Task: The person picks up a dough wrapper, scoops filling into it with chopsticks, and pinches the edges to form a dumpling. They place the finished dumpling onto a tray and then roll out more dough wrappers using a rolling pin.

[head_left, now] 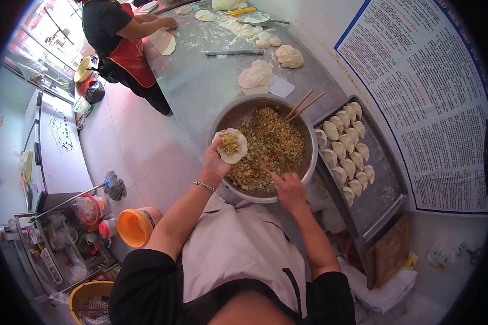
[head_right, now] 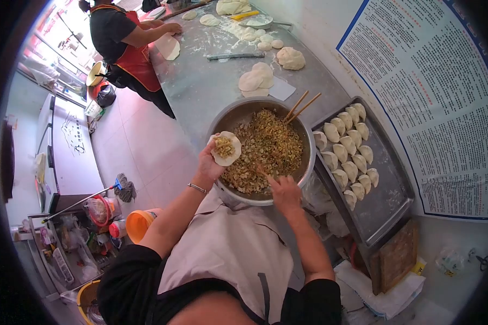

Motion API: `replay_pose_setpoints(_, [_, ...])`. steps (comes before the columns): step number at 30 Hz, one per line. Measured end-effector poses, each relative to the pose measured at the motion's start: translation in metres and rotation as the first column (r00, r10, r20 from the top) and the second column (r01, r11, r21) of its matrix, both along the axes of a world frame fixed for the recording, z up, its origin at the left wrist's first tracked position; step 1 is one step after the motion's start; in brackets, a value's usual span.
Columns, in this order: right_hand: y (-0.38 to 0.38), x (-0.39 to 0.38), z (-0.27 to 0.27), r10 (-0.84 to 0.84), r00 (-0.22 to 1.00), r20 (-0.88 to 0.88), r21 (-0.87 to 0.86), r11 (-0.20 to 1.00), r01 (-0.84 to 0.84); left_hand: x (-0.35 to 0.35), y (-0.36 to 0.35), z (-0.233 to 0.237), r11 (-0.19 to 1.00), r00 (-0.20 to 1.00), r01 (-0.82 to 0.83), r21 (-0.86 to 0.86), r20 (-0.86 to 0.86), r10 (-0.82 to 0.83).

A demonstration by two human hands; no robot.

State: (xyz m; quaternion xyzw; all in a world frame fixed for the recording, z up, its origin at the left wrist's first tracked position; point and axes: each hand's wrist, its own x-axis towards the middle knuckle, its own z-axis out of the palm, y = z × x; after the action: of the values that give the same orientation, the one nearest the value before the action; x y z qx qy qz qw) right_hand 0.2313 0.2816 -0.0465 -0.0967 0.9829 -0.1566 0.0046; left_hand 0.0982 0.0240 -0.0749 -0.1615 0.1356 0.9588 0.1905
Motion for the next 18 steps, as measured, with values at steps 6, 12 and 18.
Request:
replay_pose_setpoints(6, [-0.032,-0.055,0.042,0.272,0.844,-0.461,-0.154,0.913,-0.378,0.025,0.022,0.032,0.975,0.977,0.210,0.073,-0.034,-0.208])
replay_pose_setpoints(12, [-0.037,-0.074,0.082,0.231,0.898,-0.374,-0.366,0.853,-0.372,0.030,0.023,0.039,0.910,0.917,0.303,-0.283,-0.174,-0.359])
replay_pose_setpoints(18, [-0.037,-0.074,0.068,0.204,0.963,0.178,-0.898,0.433,0.074,0.037,0.020,0.071,0.725,0.760,0.469,-0.505,-0.188,-0.622])
